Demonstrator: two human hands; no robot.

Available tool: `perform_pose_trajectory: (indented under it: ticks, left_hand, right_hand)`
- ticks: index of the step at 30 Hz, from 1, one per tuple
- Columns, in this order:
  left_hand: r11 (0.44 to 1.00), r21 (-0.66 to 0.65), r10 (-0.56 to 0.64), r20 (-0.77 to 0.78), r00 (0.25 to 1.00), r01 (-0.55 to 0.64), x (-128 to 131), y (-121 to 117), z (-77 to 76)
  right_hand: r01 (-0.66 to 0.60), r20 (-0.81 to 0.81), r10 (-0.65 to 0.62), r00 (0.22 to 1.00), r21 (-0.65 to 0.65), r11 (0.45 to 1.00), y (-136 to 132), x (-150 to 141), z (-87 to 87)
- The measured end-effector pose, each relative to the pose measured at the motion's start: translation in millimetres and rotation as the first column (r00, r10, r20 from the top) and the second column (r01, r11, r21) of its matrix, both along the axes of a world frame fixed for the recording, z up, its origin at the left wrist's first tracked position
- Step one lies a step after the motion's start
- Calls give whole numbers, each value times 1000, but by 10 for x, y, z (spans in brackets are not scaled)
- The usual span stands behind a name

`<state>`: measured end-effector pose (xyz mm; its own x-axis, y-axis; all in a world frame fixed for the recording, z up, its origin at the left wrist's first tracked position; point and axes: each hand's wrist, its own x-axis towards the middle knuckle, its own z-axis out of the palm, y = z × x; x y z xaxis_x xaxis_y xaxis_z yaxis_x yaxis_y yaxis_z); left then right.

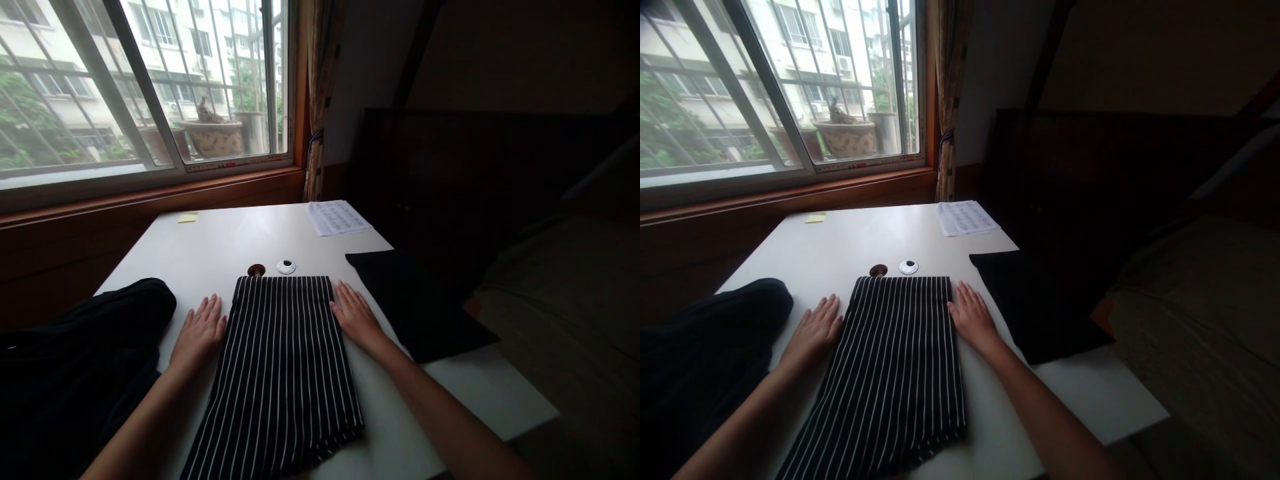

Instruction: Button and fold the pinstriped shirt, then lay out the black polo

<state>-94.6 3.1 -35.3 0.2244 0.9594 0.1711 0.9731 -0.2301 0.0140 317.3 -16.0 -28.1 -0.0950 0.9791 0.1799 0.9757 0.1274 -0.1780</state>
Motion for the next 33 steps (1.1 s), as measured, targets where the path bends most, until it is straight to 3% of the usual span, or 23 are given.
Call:
perform_pose_trajectory:
  ticks: [6, 14, 21, 27, 33]
  left_hand:
    - [998, 19, -68, 237, 969, 65, -17, -22, 67]
    - [979, 19, -175, 586, 791, 202, 22, -31, 239]
    - [967, 64, -228, 646, 729, 246, 21, -24, 293]
    - [943, -52, -201, 702, 683, 330, 49, -32, 324]
    - [928, -88, -177, 752, 635, 362, 2, -6, 281]
  right_hand:
    - [-56, -85, 53, 995, -31, 998, -130, 131, -1]
    - [-141, -147, 128, 981, -81, 987, -360, 223, 33]
    - [-158, -188, 159, 969, 21, 987, -376, 216, 12]
    - [-194, -230, 203, 952, 62, 979, -349, 274, 4]
    - [-225, -226, 231, 946, 53, 973, -351, 291, 19]
